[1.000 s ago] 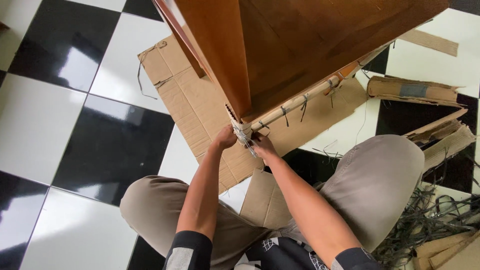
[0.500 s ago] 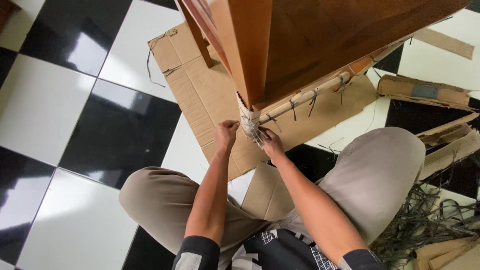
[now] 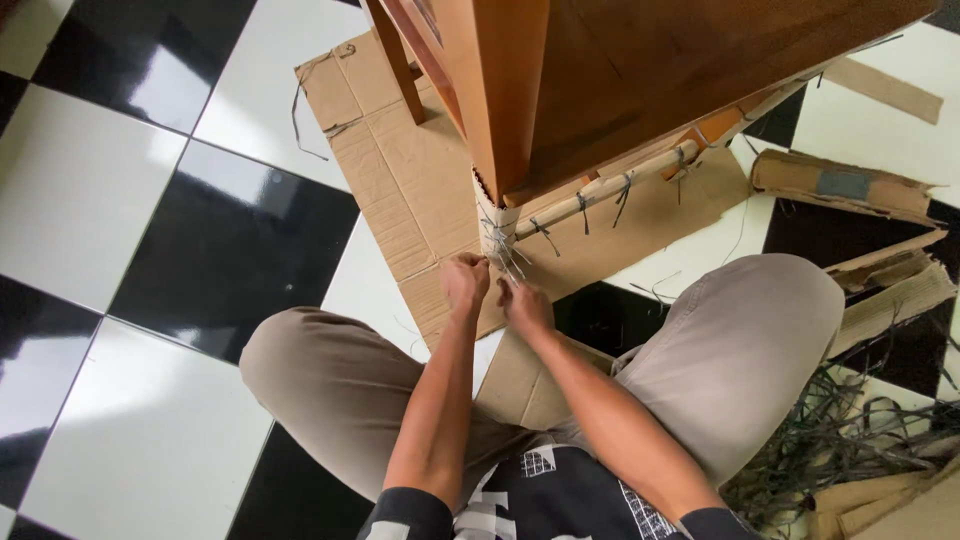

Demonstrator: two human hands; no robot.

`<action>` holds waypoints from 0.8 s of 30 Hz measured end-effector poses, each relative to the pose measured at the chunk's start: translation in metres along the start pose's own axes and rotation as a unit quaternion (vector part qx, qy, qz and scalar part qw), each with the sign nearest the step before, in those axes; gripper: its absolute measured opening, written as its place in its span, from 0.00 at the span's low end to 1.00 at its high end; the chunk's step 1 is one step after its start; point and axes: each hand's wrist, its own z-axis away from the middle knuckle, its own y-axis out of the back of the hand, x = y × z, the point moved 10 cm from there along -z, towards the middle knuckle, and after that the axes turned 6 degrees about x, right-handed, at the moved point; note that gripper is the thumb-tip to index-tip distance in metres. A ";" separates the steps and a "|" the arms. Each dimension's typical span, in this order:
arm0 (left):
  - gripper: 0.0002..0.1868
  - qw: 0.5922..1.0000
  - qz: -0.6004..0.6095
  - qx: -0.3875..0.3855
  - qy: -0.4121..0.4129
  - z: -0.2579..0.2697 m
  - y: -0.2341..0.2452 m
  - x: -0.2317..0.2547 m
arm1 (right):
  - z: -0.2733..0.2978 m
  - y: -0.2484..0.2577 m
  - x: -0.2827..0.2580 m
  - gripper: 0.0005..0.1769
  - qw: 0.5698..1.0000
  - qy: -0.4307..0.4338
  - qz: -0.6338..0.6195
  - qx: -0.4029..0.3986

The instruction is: Wrapping wooden chair legs with protective cardboard and securing them with ties

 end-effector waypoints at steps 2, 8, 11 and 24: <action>0.10 1.000 0.015 -0.001 0.017 0.002 -0.003 -0.001 | 0.005 0.016 -0.012 0.25 0.999 0.004 -0.037 -0.031; 0.09 0.983 0.144 0.032 0.108 -0.007 -0.033 -0.035 | 0.009 0.027 -0.023 0.17 0.988 0.001 -0.131 -0.085; 0.11 0.961 0.225 0.051 0.151 0.002 -0.027 -0.036 | 0.010 0.021 -0.023 0.15 0.985 -0.006 -0.150 -0.088; 0.20 0.991 -0.005 0.040 0.125 0.021 0.001 0.007 | 0.027 -0.006 -0.010 0.22 0.870 -0.329 -0.322 -0.174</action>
